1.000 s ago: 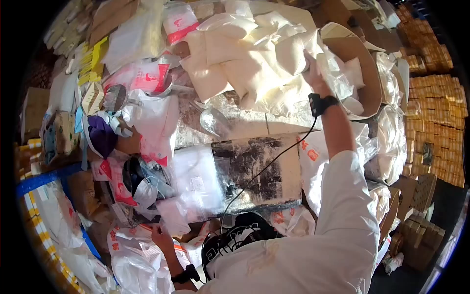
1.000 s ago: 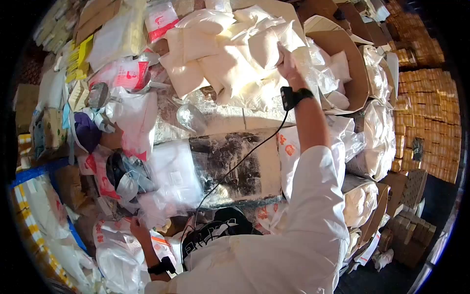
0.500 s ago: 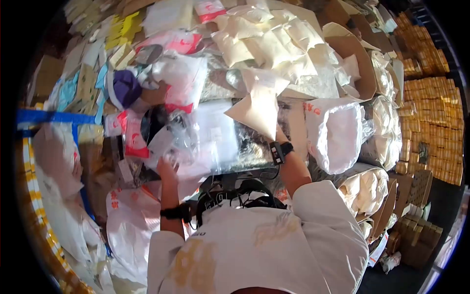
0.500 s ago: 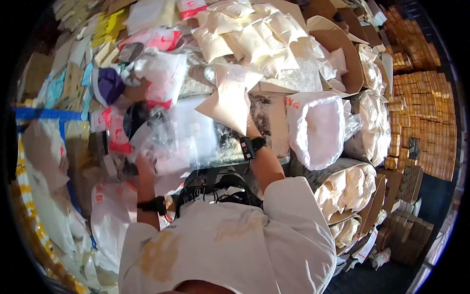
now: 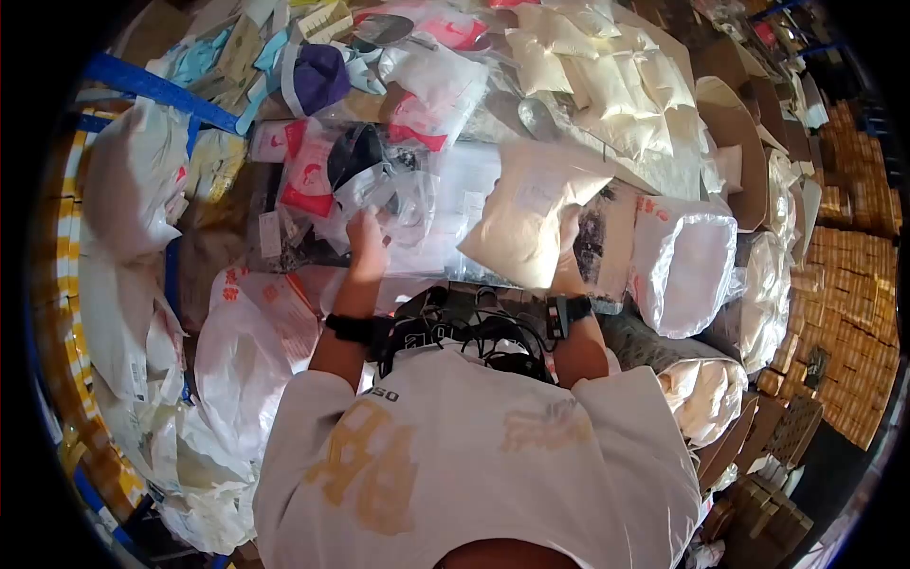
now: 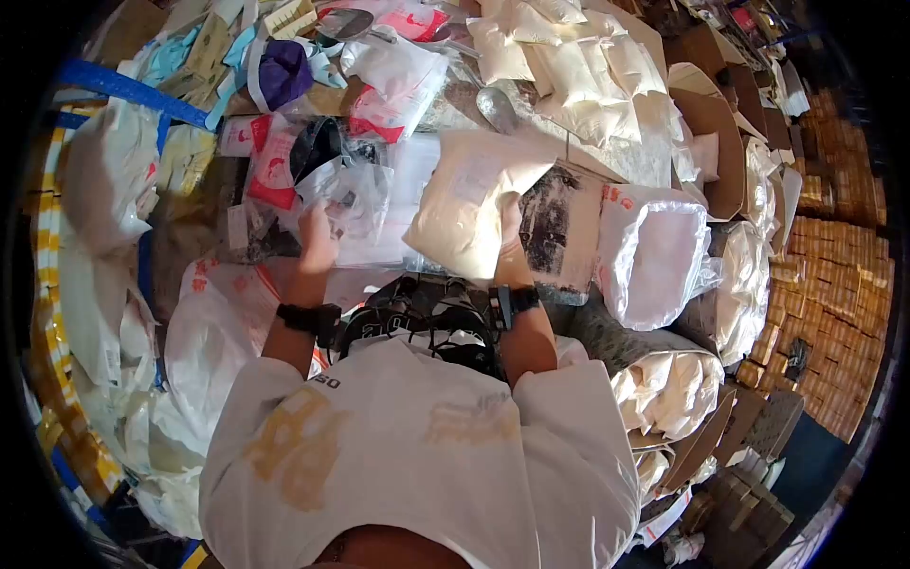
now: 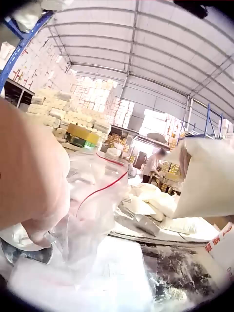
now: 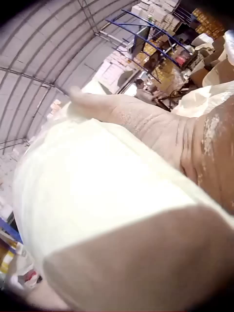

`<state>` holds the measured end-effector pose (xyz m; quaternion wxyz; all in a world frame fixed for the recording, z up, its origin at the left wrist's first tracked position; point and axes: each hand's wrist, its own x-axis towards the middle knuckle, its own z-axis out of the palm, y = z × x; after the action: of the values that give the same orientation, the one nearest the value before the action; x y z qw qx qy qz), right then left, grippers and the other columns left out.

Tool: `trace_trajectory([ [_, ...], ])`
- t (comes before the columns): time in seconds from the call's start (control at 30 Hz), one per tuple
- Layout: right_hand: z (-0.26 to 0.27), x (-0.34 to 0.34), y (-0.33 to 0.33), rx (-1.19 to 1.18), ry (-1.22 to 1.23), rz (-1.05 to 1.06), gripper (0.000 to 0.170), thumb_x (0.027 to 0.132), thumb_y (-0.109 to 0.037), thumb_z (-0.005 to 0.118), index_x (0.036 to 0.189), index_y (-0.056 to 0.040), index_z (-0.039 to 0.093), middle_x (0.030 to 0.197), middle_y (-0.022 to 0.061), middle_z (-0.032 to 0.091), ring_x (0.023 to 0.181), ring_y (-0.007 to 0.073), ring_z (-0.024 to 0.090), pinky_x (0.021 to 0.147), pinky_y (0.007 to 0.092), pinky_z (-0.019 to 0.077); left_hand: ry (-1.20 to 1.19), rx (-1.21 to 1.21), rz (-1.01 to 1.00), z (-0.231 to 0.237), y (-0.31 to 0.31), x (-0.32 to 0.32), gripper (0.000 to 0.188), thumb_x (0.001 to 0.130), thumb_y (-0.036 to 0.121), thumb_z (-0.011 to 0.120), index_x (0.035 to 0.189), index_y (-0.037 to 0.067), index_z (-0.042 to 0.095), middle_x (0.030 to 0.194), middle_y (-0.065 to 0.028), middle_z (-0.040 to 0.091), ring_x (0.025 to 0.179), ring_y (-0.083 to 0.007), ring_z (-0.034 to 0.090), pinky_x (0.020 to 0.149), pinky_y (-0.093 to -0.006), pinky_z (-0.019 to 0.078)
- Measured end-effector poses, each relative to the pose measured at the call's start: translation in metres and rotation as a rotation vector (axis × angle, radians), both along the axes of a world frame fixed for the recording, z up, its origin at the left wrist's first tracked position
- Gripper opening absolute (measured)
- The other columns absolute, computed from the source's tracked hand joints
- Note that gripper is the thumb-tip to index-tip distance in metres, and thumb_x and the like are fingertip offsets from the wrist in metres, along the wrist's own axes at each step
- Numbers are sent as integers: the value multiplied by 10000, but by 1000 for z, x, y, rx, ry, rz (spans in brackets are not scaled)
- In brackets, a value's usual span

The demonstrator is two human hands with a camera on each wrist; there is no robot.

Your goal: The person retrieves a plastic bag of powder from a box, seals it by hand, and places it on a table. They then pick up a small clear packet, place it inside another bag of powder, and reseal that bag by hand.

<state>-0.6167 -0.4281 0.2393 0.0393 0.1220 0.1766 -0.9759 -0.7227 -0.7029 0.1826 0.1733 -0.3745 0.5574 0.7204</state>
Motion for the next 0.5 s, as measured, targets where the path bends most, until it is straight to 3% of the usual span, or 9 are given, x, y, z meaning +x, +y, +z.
trace_trajectory([
  [0.1,-4,10,-8,-32,-22,3,839,889,-615,562,1459,-32,365,1415,202,484,1235,330,537,1040,473,455,481,-295,-136,-33,7,-7,91,850,108,553,763,81,547,734,-1,522,677,-114,476,575,-339,390],
  [0.23,-3,12,-28,-95,-53,52,768,906,-563,578,1428,-23,416,1373,195,532,1206,326,564,1027,470,468,721,-562,-188,-11,33,-7,150,821,84,561,715,25,472,675,-55,454,648,-180,437,618,-338,394],
  [0.27,10,10,-34,-120,-48,80,728,903,-521,601,1405,-19,439,1336,190,559,1176,326,584,1010,467,481,725,-603,-207,-11,35,-11,161,796,90,590,726,4,473,683,-106,475,654,-254,474,656,-381,415],
  [0.33,34,6,-46,-172,-41,136,650,898,-437,649,1360,-11,485,1264,180,615,1117,326,625,978,459,509,815,-786,-213,-13,37,-19,162,780,101,616,734,5,493,698,-121,501,660,-295,493,665,-424,420],
  [0.4,17,13,-42,-148,-38,246,620,882,-383,682,1341,-9,498,1215,169,643,1080,315,647,959,456,524,817,-870,-260,-17,36,-27,165,751,123,660,769,0,552,774,-148,561,744,-353,544,724,-478,429],
  [0.5,34,18,-43,-171,-103,362,513,886,-257,692,1305,-12,525,1159,157,671,999,295,688,899,448,561,584,-861,-359,-5,41,-27,190,757,156,674,815,-10,603,850,-158,593,834,-311,568,789,-424,439],
])
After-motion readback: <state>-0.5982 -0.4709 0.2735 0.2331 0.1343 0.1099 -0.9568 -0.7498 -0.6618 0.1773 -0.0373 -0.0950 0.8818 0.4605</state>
